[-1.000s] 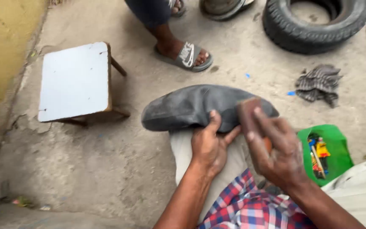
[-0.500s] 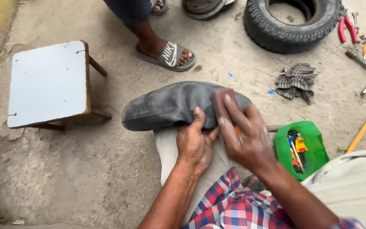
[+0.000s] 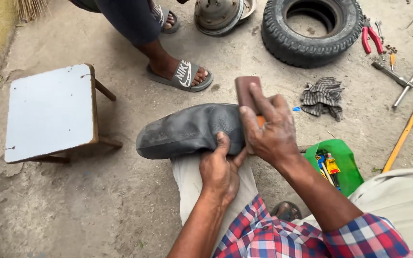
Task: Patching a hole in an inner tube by sanding the area, applying adhesive, and pressing on a rubber patch.
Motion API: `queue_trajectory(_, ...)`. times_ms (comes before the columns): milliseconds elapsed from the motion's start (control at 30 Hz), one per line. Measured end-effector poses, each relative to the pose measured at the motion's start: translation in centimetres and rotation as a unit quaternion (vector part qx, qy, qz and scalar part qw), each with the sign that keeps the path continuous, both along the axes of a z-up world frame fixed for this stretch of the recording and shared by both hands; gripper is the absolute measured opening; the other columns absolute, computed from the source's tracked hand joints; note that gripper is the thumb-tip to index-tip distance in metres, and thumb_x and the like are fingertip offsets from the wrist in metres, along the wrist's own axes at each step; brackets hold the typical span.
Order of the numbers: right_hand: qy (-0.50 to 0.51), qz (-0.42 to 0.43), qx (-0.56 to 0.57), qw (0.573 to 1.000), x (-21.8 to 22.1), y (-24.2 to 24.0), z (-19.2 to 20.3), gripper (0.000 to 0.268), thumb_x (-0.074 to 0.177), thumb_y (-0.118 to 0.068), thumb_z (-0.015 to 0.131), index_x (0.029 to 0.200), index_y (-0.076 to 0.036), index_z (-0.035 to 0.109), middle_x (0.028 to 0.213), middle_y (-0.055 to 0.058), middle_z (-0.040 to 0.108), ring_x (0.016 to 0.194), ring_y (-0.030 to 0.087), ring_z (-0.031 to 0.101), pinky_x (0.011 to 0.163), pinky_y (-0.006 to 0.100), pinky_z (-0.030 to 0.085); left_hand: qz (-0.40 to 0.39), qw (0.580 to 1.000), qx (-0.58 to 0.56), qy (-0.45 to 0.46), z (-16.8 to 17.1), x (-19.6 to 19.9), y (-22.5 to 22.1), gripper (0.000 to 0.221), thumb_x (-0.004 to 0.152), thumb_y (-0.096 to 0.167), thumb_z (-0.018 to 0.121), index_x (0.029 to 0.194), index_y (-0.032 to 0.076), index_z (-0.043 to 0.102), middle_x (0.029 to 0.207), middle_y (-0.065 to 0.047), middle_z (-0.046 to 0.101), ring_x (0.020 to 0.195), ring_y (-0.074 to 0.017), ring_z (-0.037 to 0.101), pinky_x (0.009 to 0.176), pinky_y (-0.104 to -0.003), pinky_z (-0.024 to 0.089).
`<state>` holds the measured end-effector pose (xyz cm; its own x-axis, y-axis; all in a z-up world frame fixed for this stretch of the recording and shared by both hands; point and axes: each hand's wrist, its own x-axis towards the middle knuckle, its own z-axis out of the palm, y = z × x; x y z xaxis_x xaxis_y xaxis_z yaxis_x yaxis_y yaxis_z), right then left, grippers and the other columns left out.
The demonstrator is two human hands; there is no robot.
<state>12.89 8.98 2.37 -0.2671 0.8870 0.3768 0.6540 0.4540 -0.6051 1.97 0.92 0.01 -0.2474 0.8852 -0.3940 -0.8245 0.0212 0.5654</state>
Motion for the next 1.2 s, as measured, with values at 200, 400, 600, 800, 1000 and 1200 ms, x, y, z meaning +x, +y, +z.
queue_trajectory(200, 0.041, 0.09, 0.034, 0.995, 2.7, -7.7, -3.9, 0.057, 0.096, -0.026, 0.064, 0.147, -0.003, 0.056, 0.1, 0.02, 0.06, 0.085, 0.03, 0.062, 0.075, 0.045, 0.053, 0.019, 0.999, -0.026, -0.012, -0.8, -0.5, -0.2, 0.05, 0.097, 0.026, 0.061, 0.137, -0.002, 0.05, 0.133, -0.018, 0.059, 0.12, -0.0333, 0.063, 0.099, -0.053, 0.056)
queue_trajectory(400, 0.01, 0.025, 0.044, 0.999, 0.7, -0.5, -0.2, 0.048, 0.094, -0.021, 0.074, 0.137, -0.004, 0.064, 0.095, 0.022, 0.063, 0.084, 0.035, 0.063, 0.074, 0.047, 0.052, 0.003, 0.999, 0.031, 0.009, 0.1, -0.8, -0.6, 0.052, 0.096, 0.027, 0.061, 0.137, -0.003, 0.05, 0.134, -0.019, 0.061, 0.121, -0.0329, 0.064, 0.1, -0.053, 0.058)
queue_trajectory(600, 0.033, 0.075, 0.011, 0.997, 2.3, -5.9, -2.6, 0.05, 0.09, -0.022, 0.069, 0.138, -0.006, 0.063, 0.094, 0.02, 0.062, 0.079, 0.032, 0.064, 0.069, 0.046, 0.052, 0.009, 1.0, -0.02, 0.011, -0.6, -1.0, -0.5, 0.051, 0.096, 0.025, 0.061, 0.138, -0.001, 0.049, 0.136, -0.018, 0.059, 0.125, -0.0328, 0.061, 0.103, -0.054, 0.056)
queue_trajectory(800, 0.012, 0.05, 0.015, 0.999, 0.8, -0.8, 1.0, 0.047, 0.092, -0.024, 0.071, 0.136, -0.007, 0.065, 0.096, 0.021, 0.063, 0.082, 0.034, 0.064, 0.072, 0.046, 0.052, -0.025, 1.0, 0.002, 0.013, 0.7, -1.1, -1.3, 0.052, 0.097, 0.029, 0.057, 0.139, 0.0, 0.05, 0.138, -0.018, 0.061, 0.127, -0.0318, 0.062, 0.104, -0.053, 0.056)
queue_trajectory(1000, 0.001, 0.072, -0.037, 0.997, 1.4, -3.0, -1.5, 0.05, 0.09, -0.027, 0.07, 0.136, -0.007, 0.064, 0.094, 0.02, 0.063, 0.082, 0.033, 0.066, 0.072, 0.044, 0.053, -0.021, 0.999, 0.004, 0.03, -1.1, -1.1, -0.6, 0.049, 0.103, 0.026, 0.053, 0.138, -0.007, 0.05, 0.137, -0.019, 0.061, 0.126, -0.033, 0.063, 0.106, -0.053, 0.056)
queue_trajectory(1200, 0.058, 0.043, 0.063, 0.995, 0.8, -1.9, 1.1, 0.048, 0.095, -0.025, 0.072, 0.139, -0.006, 0.065, 0.1, 0.018, 0.065, 0.087, 0.032, 0.065, 0.079, 0.044, 0.052, 0.045, 0.999, -0.003, 0.004, 3.3, -2.5, -1.7, 0.045, 0.1, 0.028, 0.052, 0.132, -0.003, 0.056, 0.131, -0.019, 0.064, 0.116, -0.0321, 0.068, 0.093, -0.051, 0.06)
